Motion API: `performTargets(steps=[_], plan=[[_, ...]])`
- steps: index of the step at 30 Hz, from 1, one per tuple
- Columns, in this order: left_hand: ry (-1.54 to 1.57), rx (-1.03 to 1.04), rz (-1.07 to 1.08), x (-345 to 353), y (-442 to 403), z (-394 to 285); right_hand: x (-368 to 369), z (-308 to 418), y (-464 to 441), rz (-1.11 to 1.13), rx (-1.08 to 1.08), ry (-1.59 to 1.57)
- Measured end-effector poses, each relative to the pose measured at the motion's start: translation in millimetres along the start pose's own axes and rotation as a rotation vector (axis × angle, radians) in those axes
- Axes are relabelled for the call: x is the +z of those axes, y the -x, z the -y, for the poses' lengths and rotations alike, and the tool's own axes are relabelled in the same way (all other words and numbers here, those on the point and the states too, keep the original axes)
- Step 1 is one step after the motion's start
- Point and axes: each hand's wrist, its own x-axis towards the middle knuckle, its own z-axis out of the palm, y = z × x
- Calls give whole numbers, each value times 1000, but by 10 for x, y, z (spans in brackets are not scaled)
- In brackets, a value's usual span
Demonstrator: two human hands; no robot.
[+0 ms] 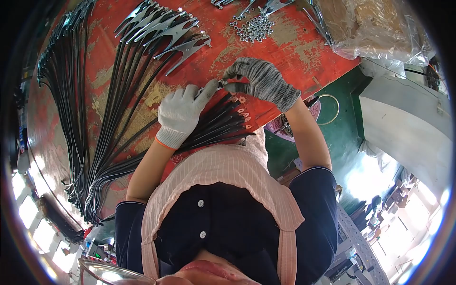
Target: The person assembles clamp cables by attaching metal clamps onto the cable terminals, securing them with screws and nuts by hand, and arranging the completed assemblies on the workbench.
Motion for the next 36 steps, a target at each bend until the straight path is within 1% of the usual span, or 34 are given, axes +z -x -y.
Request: performTargets(steps=[3,9,12,15,18,21,24,27,36], plan=[[-4,2,4,6,2,5,12,-40,3,13,-47,18],[1,13,4,22,2,17,48,-51,18,-13,-29,8],[-2,9,10,23,3,9,70,-103,20,-47,-127,-11],[-9,9,11,22,3,9,49,-85,15,-39,-143,90],[-12,9,7,20,-2,8,25,-5,16,-3,-11,-12],[-5,3,8,24,-3,6,34,-23,25,13,23,-28],[-1,2,14,18,-2,6,60,-75,26,-23,-68,35],[-3,6,9,10,-7,8,55,-82,22,-19,-103,47],[-9,14,7,30,2,12,54,-98,30,-35,-121,97]])
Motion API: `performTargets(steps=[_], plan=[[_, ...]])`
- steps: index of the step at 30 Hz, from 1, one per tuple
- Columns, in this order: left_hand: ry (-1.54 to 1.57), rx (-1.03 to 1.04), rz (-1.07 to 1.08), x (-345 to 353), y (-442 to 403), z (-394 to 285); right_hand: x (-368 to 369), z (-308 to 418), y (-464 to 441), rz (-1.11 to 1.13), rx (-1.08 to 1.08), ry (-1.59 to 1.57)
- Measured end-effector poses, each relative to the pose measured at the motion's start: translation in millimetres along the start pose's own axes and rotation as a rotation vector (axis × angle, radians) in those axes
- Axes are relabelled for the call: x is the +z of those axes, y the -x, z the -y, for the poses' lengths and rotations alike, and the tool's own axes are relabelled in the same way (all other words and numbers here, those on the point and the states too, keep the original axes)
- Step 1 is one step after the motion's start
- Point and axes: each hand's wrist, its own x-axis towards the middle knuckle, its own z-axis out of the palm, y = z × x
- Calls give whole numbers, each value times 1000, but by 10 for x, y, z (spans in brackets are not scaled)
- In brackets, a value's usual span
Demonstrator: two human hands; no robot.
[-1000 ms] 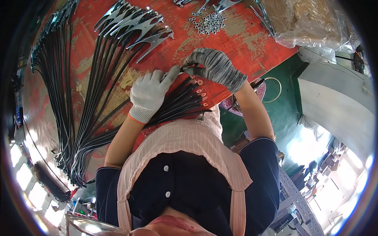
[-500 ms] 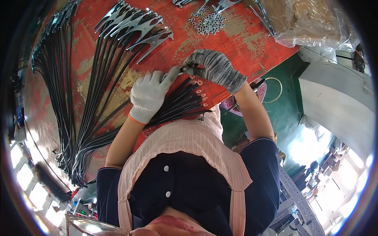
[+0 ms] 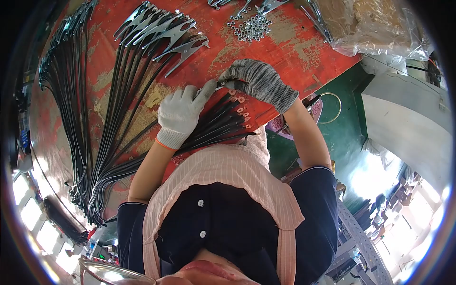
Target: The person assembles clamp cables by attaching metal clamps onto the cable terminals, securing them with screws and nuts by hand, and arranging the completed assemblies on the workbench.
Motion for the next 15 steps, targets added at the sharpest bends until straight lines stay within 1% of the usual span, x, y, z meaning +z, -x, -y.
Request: performTargets(steps=[3,6,9,12,15], plan=[[0,-2,3,-7,-2,-1,-15,35,-16,34,79,-77],[4,-3,6,-10,-9,-2,-4,50,-13,20,118,-97],[7,-6,1,-17,-19,-3,14,95,-33,-55,27,-49],[8,-1,-6,-17,-10,-2,22,9,-21,-16,-38,-39],[13,-3,-4,-2,-3,-2,24,18,-28,-14,-9,-101]])
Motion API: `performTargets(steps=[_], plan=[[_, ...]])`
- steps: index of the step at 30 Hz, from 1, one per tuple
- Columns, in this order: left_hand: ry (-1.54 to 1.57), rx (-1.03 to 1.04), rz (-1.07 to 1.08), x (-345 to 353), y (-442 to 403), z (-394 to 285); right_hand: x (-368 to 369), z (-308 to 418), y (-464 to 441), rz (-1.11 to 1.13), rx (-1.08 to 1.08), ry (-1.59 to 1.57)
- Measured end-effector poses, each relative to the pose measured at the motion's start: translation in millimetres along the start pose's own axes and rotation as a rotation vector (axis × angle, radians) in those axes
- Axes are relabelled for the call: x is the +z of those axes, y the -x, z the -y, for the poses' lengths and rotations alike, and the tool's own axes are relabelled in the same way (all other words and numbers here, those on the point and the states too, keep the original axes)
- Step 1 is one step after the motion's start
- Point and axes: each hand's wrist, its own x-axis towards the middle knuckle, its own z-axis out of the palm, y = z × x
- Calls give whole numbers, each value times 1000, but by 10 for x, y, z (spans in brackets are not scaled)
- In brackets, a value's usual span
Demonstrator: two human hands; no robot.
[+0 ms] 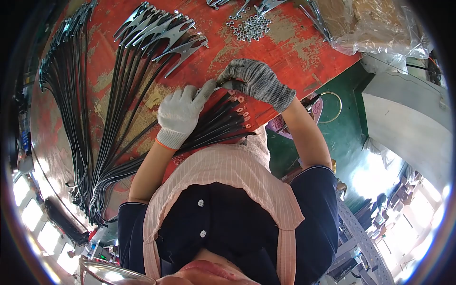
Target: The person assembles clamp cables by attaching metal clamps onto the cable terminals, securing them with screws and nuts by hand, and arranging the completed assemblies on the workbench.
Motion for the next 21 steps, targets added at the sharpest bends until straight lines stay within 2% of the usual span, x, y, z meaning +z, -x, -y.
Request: performTargets(steps=[3,9,18,21], plan=[[-5,-5,11,7,5,2,27,-7,25,0,95,-134],[-7,-8,14,-9,-4,-8,8,-37,-4,31,164,-144],[-15,6,26,5,9,4,21,-117,46,-54,-62,44],[-16,3,19,15,5,-1,-6,-53,19,10,89,-103]])
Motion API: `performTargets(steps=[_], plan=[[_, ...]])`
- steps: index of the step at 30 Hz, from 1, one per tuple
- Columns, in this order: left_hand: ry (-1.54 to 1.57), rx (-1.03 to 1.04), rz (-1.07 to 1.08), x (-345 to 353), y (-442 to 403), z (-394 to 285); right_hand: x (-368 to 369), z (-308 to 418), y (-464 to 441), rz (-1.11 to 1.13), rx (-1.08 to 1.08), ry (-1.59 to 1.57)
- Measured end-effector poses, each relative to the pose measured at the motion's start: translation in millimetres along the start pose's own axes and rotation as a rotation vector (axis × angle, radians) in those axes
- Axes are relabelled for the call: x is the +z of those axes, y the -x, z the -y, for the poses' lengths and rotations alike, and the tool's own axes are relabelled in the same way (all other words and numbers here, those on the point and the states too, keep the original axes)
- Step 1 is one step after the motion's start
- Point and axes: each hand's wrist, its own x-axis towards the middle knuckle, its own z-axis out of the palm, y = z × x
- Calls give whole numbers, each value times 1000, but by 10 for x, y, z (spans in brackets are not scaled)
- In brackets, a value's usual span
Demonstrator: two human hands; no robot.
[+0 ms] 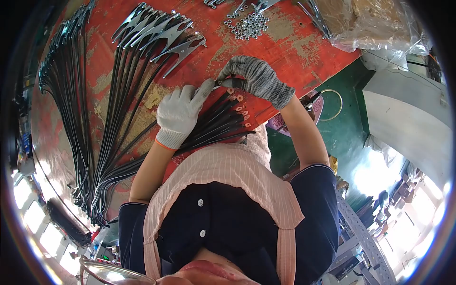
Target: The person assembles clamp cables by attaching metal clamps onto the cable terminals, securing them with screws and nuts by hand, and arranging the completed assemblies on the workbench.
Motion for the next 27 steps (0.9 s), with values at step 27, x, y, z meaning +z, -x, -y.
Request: performTargets(steps=[27], plan=[[6,-1,10,-1,-2,4,-5,-14,0,-41,-66,-12]])
